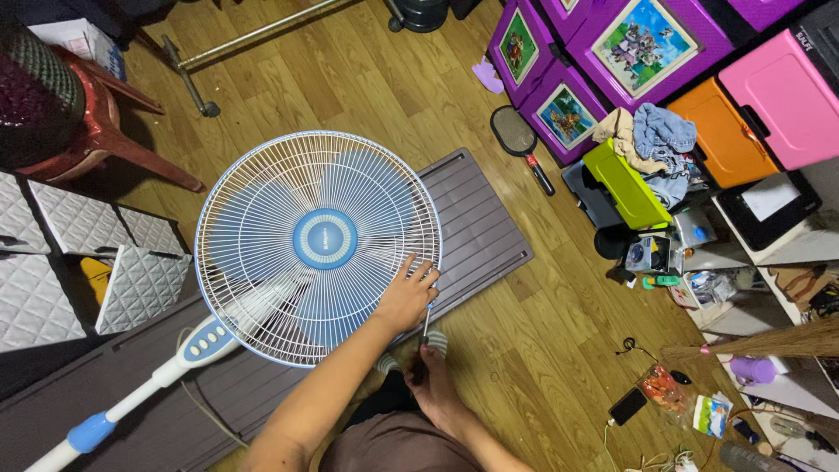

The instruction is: The person assembles a standing fan by attaching the front grille, securing it with a screwdriver, and mounting the fan head onto the stand. The person then adjusts the fan's position and orientation.

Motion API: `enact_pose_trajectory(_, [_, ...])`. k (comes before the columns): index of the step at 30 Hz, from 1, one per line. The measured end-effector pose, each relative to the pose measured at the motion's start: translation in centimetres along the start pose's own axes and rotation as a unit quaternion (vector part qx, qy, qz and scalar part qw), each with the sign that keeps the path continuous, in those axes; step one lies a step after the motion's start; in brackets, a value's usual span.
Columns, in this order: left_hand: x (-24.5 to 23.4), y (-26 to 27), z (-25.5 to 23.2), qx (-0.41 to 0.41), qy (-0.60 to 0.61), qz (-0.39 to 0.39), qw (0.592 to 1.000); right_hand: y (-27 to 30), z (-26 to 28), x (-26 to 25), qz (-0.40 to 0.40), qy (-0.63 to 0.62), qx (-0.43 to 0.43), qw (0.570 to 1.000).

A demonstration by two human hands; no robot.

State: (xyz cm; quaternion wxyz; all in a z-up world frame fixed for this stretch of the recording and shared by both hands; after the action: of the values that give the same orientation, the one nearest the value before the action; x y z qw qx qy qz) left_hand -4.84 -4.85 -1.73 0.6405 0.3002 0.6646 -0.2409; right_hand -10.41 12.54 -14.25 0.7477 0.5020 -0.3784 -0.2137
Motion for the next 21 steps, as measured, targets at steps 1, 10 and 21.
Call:
enact_pose_trajectory(1, [0.0,0.0,0.0,-0.001,0.001,-0.002,1.000,-0.2,-0.2,-0.4,-0.022,-0.022,0.014,0.999])
enact_pose_trajectory(10, [0.0,0.0,-0.1,0.001,0.012,-0.005,1.000,-2.1,-0.6,-0.9,0.001,0.011,-0.016,1.000])
enact_pose_trajectory(21, [0.9,0.0,0.0,0.001,0.020,-0.010,1.000,0.4,-0.6,1.9,0.073,-0.039,0.068,0.994])
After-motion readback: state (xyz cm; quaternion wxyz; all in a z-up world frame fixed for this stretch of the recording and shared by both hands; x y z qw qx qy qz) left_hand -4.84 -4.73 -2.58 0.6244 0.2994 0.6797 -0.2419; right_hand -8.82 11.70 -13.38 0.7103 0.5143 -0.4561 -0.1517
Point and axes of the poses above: each hand's wrist, its own y-axis away from the middle knuckle, its own x-axis out of the palm, z = x × y, the point moved 7 cm from there along -y, towards the middle knuckle, and after that the axes turned 11 degrees about -z, right-handed, at the moved point
